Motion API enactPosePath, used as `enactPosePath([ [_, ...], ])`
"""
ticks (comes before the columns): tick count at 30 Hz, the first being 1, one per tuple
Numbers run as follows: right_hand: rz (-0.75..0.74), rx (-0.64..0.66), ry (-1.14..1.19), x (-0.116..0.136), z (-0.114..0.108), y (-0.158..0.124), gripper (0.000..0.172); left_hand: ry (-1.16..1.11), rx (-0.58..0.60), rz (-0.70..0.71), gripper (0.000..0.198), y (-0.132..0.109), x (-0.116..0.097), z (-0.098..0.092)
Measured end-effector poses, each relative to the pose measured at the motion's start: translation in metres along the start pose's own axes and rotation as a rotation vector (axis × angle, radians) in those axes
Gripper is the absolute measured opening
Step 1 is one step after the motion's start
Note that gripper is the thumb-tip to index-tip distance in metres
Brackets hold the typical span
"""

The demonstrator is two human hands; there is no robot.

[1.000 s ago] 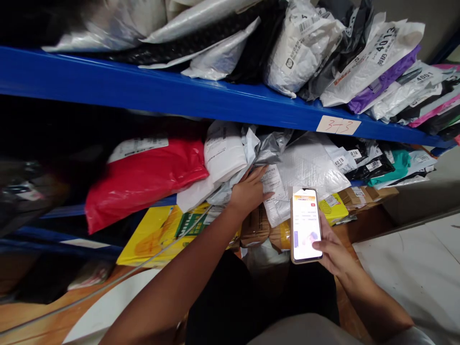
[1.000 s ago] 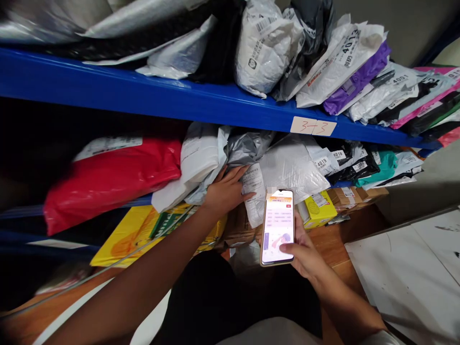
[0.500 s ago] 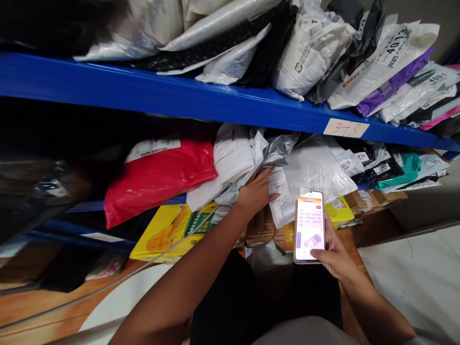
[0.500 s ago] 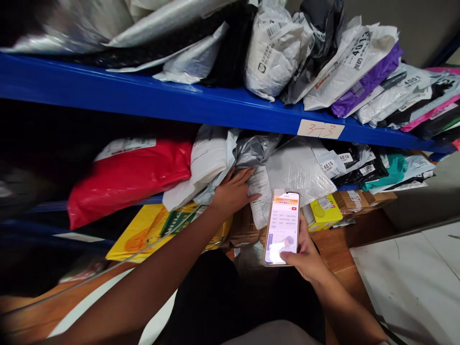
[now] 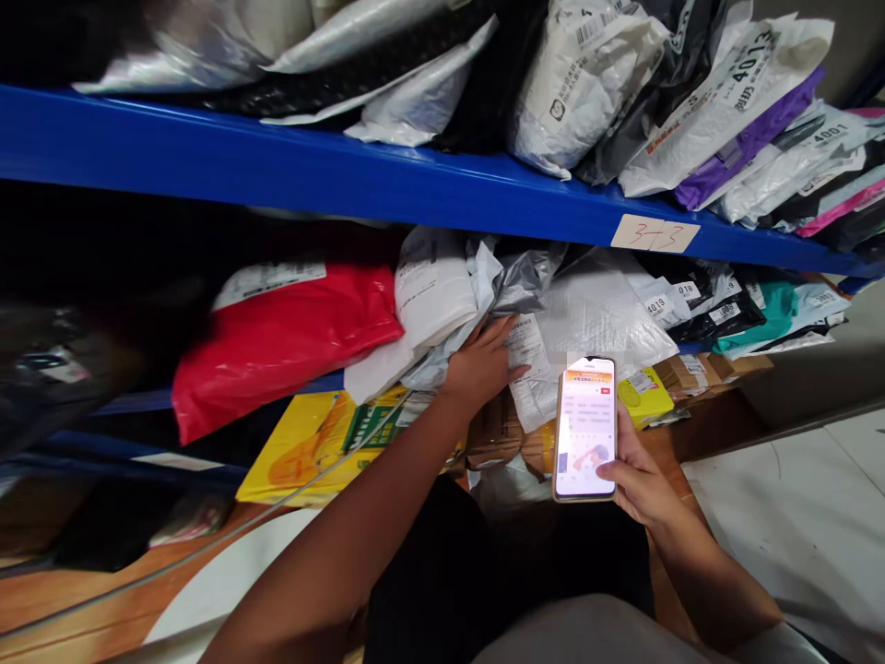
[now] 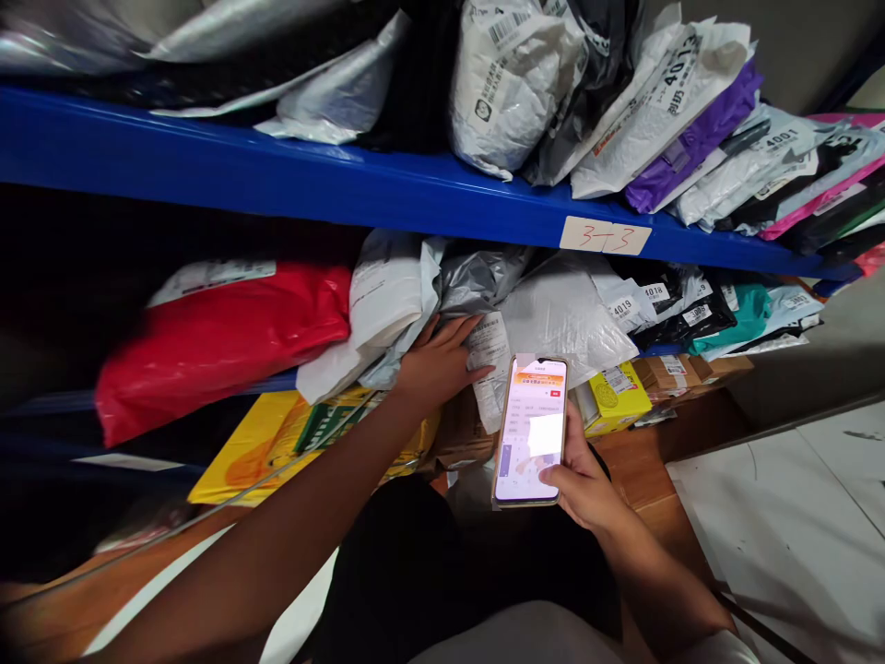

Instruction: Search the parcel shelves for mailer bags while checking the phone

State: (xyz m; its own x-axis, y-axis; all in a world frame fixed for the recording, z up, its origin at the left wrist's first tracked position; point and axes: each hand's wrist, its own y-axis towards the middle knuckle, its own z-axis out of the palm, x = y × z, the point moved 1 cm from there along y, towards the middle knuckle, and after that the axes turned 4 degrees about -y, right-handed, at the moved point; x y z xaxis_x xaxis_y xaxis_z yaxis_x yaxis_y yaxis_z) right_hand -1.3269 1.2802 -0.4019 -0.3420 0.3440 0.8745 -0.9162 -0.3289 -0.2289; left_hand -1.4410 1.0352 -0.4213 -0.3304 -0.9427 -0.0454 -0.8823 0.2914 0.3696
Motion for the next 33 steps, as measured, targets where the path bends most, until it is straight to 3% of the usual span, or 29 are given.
enactPosePath([
  [8,-0.022,-0.08,0.088,-0.003,0.002,0.007,0.068,-0.04,-0.078,0.03,0.025,-0.001,0.003,0.003],
  [16,-0.056,-0.147,0.076,-0.006,0.015,0.011,0.068,-0.012,-0.09,0.044,0.026,-0.001,0.004,0.006],
  [21,0.016,-0.364,0.184,-0.015,0.011,0.021,0.044,-0.005,-0.094,0.038,0.027,-0.001,0.004,0.006],
  [24,0.083,-0.443,0.187,-0.022,0.009,0.028,0.041,0.004,-0.095,0.04,0.029,-0.001,0.004,0.006],
  [27,0.094,-0.419,0.193,-0.023,0.008,0.029,0.044,-0.008,-0.1,0.045,0.03,-0.001,0.004,0.007],
  [33,0.086,-0.218,0.192,-0.015,0.007,0.021,0.038,-0.017,-0.098,0.055,0.032,-0.003,0.006,0.008],
])
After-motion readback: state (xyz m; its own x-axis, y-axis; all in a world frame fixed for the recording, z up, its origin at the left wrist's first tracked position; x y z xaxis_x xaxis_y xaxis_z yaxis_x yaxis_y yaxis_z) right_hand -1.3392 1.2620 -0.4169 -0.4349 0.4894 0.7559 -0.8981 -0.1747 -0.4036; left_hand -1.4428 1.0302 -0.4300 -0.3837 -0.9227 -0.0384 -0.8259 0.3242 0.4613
